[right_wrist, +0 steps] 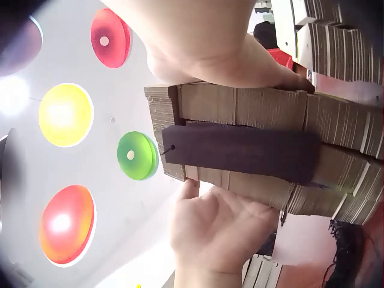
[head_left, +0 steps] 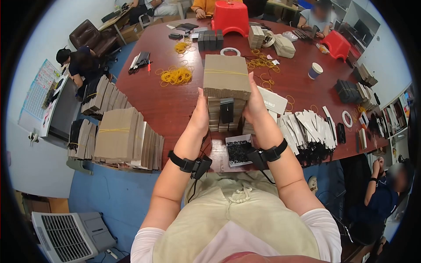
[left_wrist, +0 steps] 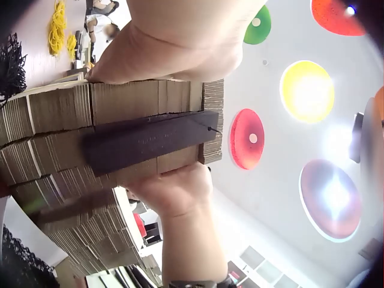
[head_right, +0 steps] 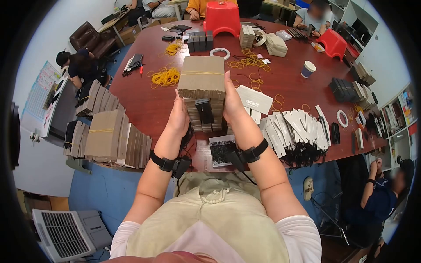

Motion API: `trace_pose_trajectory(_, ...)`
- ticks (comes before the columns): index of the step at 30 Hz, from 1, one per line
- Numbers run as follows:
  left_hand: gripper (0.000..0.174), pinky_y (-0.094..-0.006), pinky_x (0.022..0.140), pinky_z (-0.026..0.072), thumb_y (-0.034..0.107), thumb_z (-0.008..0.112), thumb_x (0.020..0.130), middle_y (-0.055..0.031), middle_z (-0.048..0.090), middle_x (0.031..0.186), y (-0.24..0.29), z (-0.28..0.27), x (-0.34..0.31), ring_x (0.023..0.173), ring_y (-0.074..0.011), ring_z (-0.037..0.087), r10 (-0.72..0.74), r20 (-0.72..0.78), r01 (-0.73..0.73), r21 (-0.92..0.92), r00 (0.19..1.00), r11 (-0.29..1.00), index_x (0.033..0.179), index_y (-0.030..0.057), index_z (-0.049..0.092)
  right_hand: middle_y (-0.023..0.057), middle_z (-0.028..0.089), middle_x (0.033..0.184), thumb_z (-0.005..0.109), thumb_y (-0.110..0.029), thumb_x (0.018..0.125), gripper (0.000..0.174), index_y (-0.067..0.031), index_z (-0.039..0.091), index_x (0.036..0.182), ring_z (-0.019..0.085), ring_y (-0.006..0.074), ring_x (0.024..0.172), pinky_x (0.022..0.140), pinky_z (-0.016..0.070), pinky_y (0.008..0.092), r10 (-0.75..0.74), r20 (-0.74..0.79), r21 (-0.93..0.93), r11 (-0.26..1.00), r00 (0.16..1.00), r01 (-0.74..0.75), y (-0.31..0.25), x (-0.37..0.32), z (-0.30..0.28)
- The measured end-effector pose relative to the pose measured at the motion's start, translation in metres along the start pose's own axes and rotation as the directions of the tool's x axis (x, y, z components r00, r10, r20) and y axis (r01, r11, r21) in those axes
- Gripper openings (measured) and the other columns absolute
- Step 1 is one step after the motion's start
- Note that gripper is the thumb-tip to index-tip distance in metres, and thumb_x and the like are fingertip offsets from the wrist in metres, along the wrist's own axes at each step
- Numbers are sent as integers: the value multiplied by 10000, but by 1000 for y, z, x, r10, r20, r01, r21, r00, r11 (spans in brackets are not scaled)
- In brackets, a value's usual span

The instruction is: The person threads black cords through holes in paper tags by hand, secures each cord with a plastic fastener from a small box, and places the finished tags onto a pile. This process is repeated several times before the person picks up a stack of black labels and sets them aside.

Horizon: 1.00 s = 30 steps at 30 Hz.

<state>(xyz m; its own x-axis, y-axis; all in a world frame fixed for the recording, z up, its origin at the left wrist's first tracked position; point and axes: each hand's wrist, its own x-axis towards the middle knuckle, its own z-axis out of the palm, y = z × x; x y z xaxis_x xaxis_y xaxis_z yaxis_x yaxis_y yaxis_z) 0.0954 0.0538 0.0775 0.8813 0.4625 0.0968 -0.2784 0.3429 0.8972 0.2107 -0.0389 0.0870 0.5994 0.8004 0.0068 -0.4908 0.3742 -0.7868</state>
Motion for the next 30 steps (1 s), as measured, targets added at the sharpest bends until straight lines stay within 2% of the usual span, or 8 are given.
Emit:
trace_pose_trajectory(7,551,-339,1023,322,409,179,980,-121,470,1294,-4,0,1,1201,-220,435,98,30,-97,-19,995,995,1331,22,353,98,508,1236,322,-561,920,636,-52,427,1288,484,207,1132,944,387,356,9,33,-24,1000,999,-8,-8,1,-3)
trace_pose_trajectory(10,540,-339,1056,264,368,203,978,-128,412,1346,-11,-7,-3,1256,-220,372,80,83,-71,-102,993,992,1367,3,286,103,483,1273,329,-539,928,620,-61,401,1315,460,202,1164,967,363,342,47,26,-46,998,999,-46,-1,0,-11)
trace_pose_trajectory(13,564,-369,1033,287,401,209,970,-136,387,1354,-21,-18,-1,1257,-231,357,81,9,-80,-85,997,993,1353,-6,287,92,491,1266,331,-519,936,600,-54,413,1306,454,191,1168,962,361,340,-2,17,-51,999,1000,3,-5,-5,-12)
trace_pose_trajectory(16,612,-379,1047,261,443,205,966,-140,360,1382,-8,-13,2,1288,-232,318,175,-131,-164,92,976,982,1375,-10,251,82,512,1241,350,-478,942,560,-44,435,1284,468,183,1148,951,367,338,-113,68,-55,992,991,116,-18,-7,-1)
trace_pose_trajectory(20,701,-389,1047,273,566,185,935,-136,367,1381,-5,-21,10,1282,-240,334,-74,50,83,-227,996,970,1387,37,265,75,536,1212,385,-395,940,481,-46,453,1264,498,178,1114,945,370,331,-106,93,-53,992,990,111,-12,-3,0)
trace_pose_trajectory(21,731,-397,1027,314,615,185,910,-132,394,1358,0,-16,10,1252,-243,379,-55,116,77,-195,992,978,1379,65,296,73,542,1203,391,-380,937,468,-47,457,1259,504,176,1106,944,371,330,-93,85,-31,995,992,96,-11,-3,3)
trace_pose_trajectory(24,741,-382,985,382,618,173,909,-146,441,1311,10,-5,13,1206,-251,438,-95,82,112,-221,992,969,1339,39,341,69,548,1193,404,-347,930,442,-51,463,1253,512,173,1092,939,374,326,-46,55,15,999,997,45,-12,-6,10)
trace_pose_trajectory(30,736,-376,965,407,617,187,909,-146,454,1298,9,-3,15,1190,-240,455,-96,107,116,-203,990,972,1339,40,347,74,506,1245,405,-333,932,455,-67,419,1301,482,170,1128,949,365,323,-73,53,-10,997,996,73,-14,-8,12)
